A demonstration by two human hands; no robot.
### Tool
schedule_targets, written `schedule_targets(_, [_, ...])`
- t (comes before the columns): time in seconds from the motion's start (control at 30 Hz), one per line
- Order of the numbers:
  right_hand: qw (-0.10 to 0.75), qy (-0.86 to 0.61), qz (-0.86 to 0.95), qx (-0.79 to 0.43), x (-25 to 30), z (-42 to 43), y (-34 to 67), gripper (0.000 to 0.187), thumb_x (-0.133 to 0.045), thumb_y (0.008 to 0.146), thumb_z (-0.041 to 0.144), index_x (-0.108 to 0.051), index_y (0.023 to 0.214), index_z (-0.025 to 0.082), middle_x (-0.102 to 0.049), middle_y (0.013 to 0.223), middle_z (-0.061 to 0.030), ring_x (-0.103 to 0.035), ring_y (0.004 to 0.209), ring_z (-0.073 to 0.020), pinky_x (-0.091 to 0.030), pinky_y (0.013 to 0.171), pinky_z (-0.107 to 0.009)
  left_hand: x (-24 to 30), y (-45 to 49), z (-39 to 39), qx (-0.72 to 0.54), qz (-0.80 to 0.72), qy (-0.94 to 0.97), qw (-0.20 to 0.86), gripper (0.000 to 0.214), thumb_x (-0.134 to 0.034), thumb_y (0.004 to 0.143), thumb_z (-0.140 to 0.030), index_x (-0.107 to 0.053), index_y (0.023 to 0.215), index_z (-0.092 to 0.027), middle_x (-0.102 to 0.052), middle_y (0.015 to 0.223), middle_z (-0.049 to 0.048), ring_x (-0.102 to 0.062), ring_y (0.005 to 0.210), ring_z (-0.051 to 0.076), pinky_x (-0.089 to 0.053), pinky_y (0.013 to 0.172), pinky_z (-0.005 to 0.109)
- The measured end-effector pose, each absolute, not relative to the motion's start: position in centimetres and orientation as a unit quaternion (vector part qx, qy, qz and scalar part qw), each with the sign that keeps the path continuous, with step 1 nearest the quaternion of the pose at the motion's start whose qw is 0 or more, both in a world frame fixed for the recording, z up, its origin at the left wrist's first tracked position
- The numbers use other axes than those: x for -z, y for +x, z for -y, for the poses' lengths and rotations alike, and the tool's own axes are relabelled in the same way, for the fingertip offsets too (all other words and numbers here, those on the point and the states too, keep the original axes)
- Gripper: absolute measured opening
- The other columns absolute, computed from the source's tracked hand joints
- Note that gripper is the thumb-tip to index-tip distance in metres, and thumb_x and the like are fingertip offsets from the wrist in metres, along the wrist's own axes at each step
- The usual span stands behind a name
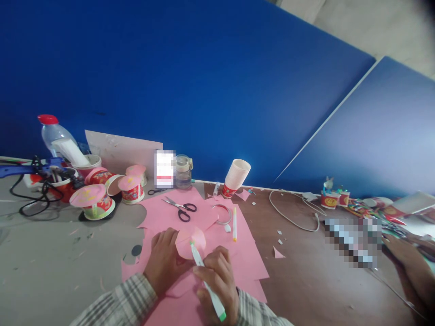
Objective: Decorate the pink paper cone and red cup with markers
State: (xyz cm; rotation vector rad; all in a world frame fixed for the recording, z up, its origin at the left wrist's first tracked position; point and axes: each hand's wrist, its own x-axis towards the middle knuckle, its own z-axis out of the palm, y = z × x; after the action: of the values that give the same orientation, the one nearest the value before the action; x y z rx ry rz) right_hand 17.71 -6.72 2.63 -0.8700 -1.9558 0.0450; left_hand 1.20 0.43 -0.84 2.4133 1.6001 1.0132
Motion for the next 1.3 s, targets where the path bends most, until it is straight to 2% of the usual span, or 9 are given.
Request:
schedule_targets(0.23, [0.479, -0.355, 0.803, -0.016, -2.30, 6.56, 17.73, 0.021, -0.045, 0.088, 0.030, -0.060, 0.096, 0.018, -0.054, 0.074, -0.0009, -0.052, 0.066, -0.0166, -0.044, 0.066, -0.038, 0.58, 1.29, -0.42, -0.329, -0.525, 0.783, 0.054, 0.042, -0.066, 0.048, -0.051, -0.056, 0.079, -0.025, -0.055, 0.071, -0.0023, -0.054, 0.071, 0.025, -0.038, 0.064, 0.037])
schedule_targets(0.67, [0.485, -0.357, 0.798, -0.014, -2.24, 6.61, 17.71, 0.019, -0.046, 0.085, 0.027, -0.058, 0.097, 0.020, -0.054, 0.074, -0.0002, -0.052, 0.065, -0.0162, -0.043, 0.066, -0.037, 0.57, 1.24, -0.37, -0.338, -0.516, 0.787, 0.030, 0.033, -0.062, 0.053, -0.044, -0.056, 0.079, -0.025, -0.056, 0.071, -0.0015, -0.055, 0.071, 0.025, -0.039, 0.065, 0.038])
schedule_targets(0.9, [0.482, -0.356, 0.801, -0.015, -2.52, 6.78, 17.60, 0.019, -0.046, 0.086, 0.029, -0.059, 0.096, 0.019, -0.053, 0.074, -0.0005, -0.052, 0.065, -0.0168, -0.042, 0.067, -0.037, 0.50, 1.24, -0.38, -0.339, -0.515, 0.787, 0.030, 0.034, -0.063, 0.053, -0.046, -0.055, 0.079, -0.025, -0.056, 0.071, -0.0019, -0.054, 0.071, 0.025, -0.039, 0.064, 0.038])
schedule_targets(1.1, [0.512, -0.374, 0.773, -0.003, -2.41, 6.76, 17.87, 0.031, -0.039, 0.091, 0.036, -0.063, 0.096, 0.018, -0.055, 0.073, -0.0014, -0.053, 0.066, -0.0170, -0.044, 0.067, -0.037, 0.45, 1.25, -0.35, -0.339, -0.516, 0.785, 0.051, 0.046, -0.066, 0.042, -0.057, -0.055, 0.073, -0.025, -0.053, 0.068, -0.0032, -0.053, 0.069, 0.024, -0.038, 0.062, 0.038])
schedule_targets(1.3, [0.517, -0.370, 0.771, -0.010, -1.87, 6.67, 18.28, 0.030, -0.042, 0.090, 0.036, -0.064, 0.097, 0.017, -0.055, 0.074, -0.0020, -0.054, 0.067, -0.0176, -0.044, 0.066, -0.038, 0.52, 1.29, -0.36, -0.338, -0.526, 0.778, 0.058, 0.049, -0.068, 0.038, -0.057, -0.054, 0.074, -0.025, -0.053, 0.069, -0.0036, -0.053, 0.069, 0.024, -0.038, 0.063, 0.038])
